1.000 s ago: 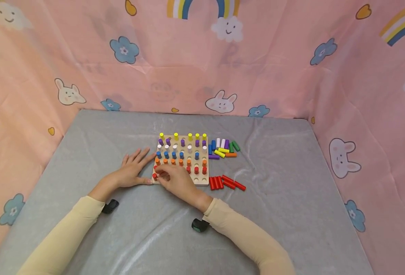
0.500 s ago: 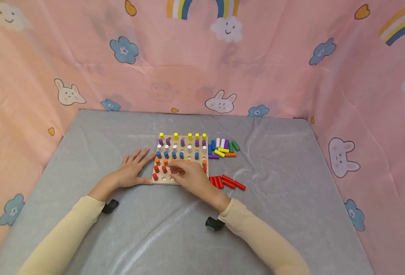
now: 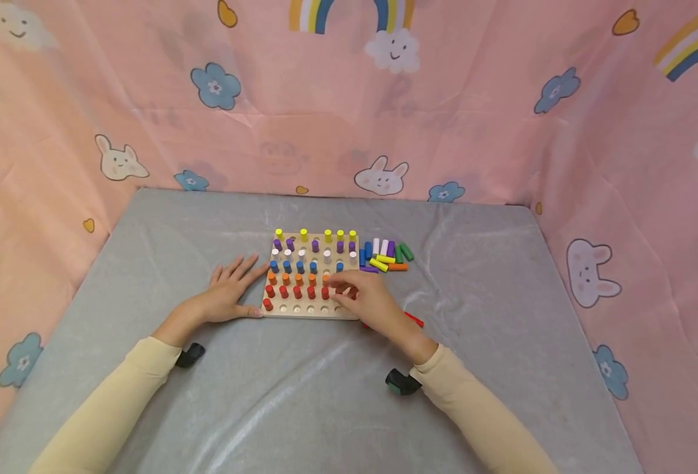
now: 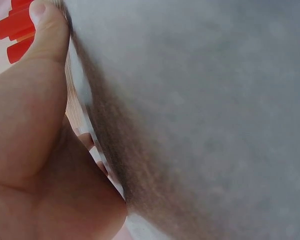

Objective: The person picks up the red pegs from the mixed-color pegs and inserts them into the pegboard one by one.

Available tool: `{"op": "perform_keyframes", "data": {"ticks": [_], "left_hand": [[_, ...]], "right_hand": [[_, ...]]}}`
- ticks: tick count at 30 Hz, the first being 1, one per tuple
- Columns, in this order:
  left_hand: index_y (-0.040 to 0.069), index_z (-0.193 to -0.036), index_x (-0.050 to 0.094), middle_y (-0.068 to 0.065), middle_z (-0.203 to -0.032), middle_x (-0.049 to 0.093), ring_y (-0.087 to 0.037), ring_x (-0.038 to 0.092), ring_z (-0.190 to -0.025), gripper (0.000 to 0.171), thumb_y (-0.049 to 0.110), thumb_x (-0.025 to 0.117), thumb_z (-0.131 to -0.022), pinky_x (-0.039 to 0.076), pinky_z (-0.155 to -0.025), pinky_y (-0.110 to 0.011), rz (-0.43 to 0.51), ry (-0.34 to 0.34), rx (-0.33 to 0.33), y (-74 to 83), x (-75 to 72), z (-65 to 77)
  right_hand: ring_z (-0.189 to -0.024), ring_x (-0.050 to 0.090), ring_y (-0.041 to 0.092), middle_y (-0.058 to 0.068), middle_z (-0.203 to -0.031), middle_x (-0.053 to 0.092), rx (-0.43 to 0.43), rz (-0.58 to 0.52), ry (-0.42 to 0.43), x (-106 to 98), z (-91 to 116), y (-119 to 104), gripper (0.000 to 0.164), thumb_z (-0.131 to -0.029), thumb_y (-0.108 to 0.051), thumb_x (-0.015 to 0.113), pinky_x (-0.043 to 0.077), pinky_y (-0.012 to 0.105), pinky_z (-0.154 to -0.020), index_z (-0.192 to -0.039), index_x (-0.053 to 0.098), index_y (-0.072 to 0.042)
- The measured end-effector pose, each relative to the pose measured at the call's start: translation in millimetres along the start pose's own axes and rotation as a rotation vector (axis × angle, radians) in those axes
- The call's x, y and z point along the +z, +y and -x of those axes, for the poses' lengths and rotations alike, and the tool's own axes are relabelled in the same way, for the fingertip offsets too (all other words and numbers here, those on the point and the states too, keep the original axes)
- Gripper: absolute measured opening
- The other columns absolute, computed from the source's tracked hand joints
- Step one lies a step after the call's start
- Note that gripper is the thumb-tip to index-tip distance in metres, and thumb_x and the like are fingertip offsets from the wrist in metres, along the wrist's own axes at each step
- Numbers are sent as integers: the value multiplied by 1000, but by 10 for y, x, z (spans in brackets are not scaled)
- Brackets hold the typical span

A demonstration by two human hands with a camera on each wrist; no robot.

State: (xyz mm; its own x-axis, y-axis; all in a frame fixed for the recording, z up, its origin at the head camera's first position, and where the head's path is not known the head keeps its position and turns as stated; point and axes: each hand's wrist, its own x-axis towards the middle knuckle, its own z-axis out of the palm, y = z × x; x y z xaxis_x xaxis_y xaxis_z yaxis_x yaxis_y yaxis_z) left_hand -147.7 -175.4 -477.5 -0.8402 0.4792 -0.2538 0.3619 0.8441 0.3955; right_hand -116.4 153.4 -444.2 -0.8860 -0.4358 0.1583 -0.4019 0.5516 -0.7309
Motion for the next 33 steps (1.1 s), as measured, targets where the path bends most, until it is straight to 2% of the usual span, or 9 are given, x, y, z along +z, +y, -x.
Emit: {"op": "perform_keyframes", "data": {"ticks": [3,9,19,28,33], "left_hand": [[24,-160,15,-15,-169,2,-45,0,-154,100,54,72,-83,2,-116,-73,-4,-3,-6,-3,10,-1],[24,-160,15,-15,-169,2,-45,-1,-154,100,54,72,-83,2,-116,-73,-2,-8,-8,10,10,-6],[24,-160,15,-15,-169,2,-44,-2,-154,101,55,72,-83,1,-116,-73,0,-8,-7,13,6,-13],[24,-160,16,-15,-169,3,-44,-1,-154,101,54,72,-83,2,-116,-73,-4,-2,-9,11,7,-13],[24,-160,15,-15,-169,2,-45,-1,-154,101,54,73,-83,2,-116,-73,4,-6,-7,8,11,-3]], "right_hand": [[-92,68,16,6,-109,74,35,9,-8,-85,52,52,29,-86,-11,76,59,37,-80,-115,72,-7],[-95,67,17,5,-111,73,104,26,-12,-228,160,177,31,-87,-13,76,58,35,-82,-118,70,-8],[-92,69,20,7,-108,75,110,94,39,-393,311,417,31,-86,-14,77,58,34,-78,-116,72,-7],[-92,69,21,8,-106,75,144,111,43,-446,407,611,31,-85,-12,78,58,36,-79,-115,73,-7],[-91,69,19,7,-105,76,156,118,32,-460,444,654,31,-85,-12,78,58,31,-78,-115,73,-6]]}}
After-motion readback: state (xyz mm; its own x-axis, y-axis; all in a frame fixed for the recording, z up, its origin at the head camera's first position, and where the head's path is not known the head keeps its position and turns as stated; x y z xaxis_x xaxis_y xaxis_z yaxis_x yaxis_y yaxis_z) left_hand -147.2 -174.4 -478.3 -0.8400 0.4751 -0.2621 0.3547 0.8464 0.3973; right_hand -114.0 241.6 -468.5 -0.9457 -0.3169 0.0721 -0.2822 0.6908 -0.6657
